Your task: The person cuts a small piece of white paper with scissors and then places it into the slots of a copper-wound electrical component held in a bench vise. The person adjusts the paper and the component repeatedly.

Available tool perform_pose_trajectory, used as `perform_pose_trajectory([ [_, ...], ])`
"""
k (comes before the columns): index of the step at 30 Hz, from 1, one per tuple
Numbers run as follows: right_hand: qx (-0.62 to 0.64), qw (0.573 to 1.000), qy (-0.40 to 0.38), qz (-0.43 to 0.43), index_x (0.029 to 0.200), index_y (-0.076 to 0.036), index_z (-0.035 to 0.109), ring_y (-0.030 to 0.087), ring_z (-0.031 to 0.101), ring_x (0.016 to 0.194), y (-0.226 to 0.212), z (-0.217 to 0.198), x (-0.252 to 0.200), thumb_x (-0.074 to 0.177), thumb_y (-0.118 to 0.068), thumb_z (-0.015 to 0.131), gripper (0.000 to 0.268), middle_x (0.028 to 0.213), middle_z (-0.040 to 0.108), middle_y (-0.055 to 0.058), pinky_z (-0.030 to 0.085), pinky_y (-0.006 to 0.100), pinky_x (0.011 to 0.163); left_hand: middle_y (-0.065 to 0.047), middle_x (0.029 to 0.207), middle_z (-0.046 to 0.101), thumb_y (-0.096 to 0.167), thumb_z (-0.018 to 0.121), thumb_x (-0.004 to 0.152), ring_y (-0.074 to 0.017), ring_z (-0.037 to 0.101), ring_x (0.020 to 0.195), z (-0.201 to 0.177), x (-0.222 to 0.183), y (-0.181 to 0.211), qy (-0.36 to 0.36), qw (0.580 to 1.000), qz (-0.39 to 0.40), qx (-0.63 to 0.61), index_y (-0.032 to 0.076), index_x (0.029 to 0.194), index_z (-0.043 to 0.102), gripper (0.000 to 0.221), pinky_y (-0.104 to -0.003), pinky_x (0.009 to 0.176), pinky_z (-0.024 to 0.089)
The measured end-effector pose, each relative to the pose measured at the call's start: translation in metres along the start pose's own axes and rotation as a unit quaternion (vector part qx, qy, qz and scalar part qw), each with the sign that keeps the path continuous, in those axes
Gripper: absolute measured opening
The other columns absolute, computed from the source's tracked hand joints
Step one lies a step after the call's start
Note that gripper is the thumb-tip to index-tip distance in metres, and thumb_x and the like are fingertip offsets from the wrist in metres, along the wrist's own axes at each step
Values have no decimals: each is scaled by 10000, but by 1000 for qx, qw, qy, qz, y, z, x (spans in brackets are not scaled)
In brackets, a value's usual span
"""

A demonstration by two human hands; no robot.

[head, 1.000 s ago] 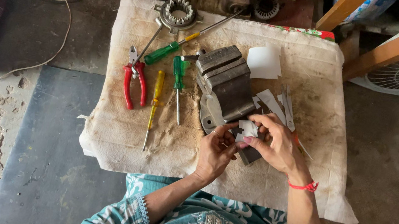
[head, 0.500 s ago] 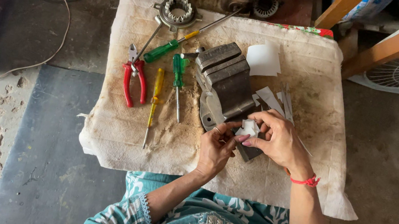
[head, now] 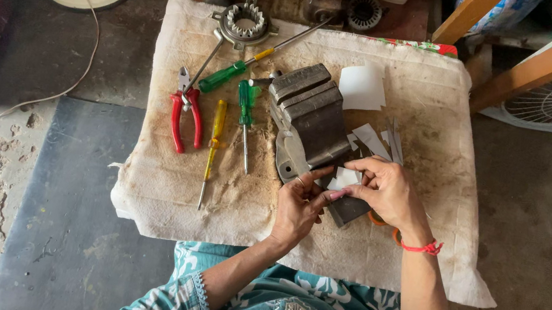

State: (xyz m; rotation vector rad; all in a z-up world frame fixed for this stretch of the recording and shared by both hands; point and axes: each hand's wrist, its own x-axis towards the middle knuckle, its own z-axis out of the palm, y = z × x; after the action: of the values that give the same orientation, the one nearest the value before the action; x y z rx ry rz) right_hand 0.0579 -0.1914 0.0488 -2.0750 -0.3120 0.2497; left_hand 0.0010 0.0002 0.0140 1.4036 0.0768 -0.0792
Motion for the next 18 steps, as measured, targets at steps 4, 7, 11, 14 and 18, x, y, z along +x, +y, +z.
perform_pose_trajectory([
  [4, 12, 1000, -1, 19, 1153, 8, 730, 61, 611, 636, -4, 1, -1, 782, 43, 786, 377, 756, 662, 25, 495, 229, 545, 1, 718, 675, 126, 773, 911, -34, 542, 547, 3, -3, -7, 12, 999, -18, 33, 38, 1333, 700, 436, -222, 459, 487],
  [7, 17, 1000, -6, 20, 1173, 19, 706, 62, 595, 627, -8, 0, -3, 766, 51, 781, 415, 762, 646, 35, 480, 241, 537, -14, 729, 679, 85, 795, 890, -39, 558, 573, 4, -2, -17, 32, 999, 14, -5, -4, 1318, 684, 452, -217, 477, 475],
  [11, -9, 999, -17, 33, 1218, 13, 675, 76, 586, 606, -11, -3, -6, 736, 39, 796, 498, 789, 637, 62, 474, 259, 518, -23, 749, 673, 42, 808, 865, -43, 582, 608, 4, 0, -27, 40, 996, 49, -56, -49, 1228, 660, 402, -209, 490, 480],
  [14, -32, 999, 5, -34, 1137, 49, 713, 87, 618, 653, -13, -1, -5, 745, 53, 784, 399, 911, 658, 61, 506, 253, 551, -21, 746, 664, 37, 815, 851, -44, 579, 601, 5, 0, -29, 48, 995, 36, -78, -52, 1169, 665, 362, -210, 472, 487],
  [18, -46, 998, 24, -22, 1083, 44, 724, 99, 672, 672, -18, 3, -8, 767, 17, 797, 326, 945, 683, 73, 533, 256, 556, -24, 739, 678, 31, 828, 824, -48, 591, 602, 6, 0, -30, 52, 992, 11, -113, -24, 1123, 663, 346, -208, 475, 496],
])
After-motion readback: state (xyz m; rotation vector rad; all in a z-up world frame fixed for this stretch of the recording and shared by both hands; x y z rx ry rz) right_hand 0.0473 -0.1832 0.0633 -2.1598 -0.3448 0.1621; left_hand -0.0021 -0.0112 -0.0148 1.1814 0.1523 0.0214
